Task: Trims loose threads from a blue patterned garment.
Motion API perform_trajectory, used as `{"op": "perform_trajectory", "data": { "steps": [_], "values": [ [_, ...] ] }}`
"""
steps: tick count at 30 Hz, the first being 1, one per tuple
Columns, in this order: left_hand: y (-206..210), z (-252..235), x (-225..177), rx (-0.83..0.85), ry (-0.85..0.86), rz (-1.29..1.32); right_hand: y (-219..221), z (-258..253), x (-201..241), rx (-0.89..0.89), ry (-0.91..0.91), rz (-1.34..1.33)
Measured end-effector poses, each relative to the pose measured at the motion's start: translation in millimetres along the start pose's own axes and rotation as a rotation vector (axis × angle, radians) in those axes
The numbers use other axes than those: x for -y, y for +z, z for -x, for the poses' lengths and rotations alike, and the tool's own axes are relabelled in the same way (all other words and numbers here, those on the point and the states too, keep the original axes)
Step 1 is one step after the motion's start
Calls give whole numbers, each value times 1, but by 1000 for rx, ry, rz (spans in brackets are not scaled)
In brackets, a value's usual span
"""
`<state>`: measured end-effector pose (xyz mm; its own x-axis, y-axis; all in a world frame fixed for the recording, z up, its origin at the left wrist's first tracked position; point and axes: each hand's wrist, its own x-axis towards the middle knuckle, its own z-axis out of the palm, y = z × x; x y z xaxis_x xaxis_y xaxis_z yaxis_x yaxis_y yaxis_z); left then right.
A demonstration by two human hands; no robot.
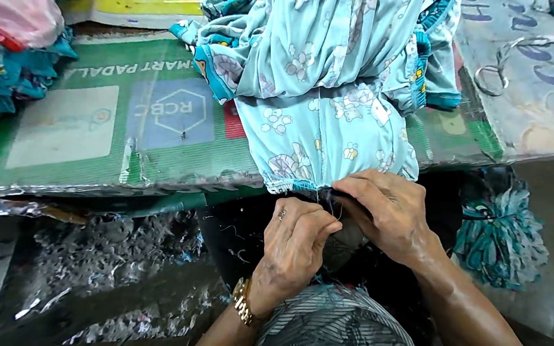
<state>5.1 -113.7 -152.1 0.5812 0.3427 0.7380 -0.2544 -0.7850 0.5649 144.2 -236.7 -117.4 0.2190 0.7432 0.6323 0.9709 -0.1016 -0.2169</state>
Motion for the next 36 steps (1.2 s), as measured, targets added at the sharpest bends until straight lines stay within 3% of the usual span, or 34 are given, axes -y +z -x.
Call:
{"op": "perform_trajectory", "data": {
  "steps": [4, 10, 14, 18, 27, 36],
  "values": [
    [-6, -1, 1, -4, -38, 38, -2, -1, 0, 8, 46, -82],
    [-7, -20, 13, 88, -36, -389, -13, -3, -4, 67, 199, -302],
    [2, -18, 20, 1, 42, -464, -13, -5, -3, 76, 195, -278],
    [-5, -8, 16, -6, 60, -477, -13, -6, 0, 92, 153, -170],
    [-13, 2, 2, -21, -82, -316, -7, -11, 7, 89, -82, 0],
    [-5, 4, 0, -51, -82, -233, 5, -14, 8, 20, -115, -32]
  ]
}}
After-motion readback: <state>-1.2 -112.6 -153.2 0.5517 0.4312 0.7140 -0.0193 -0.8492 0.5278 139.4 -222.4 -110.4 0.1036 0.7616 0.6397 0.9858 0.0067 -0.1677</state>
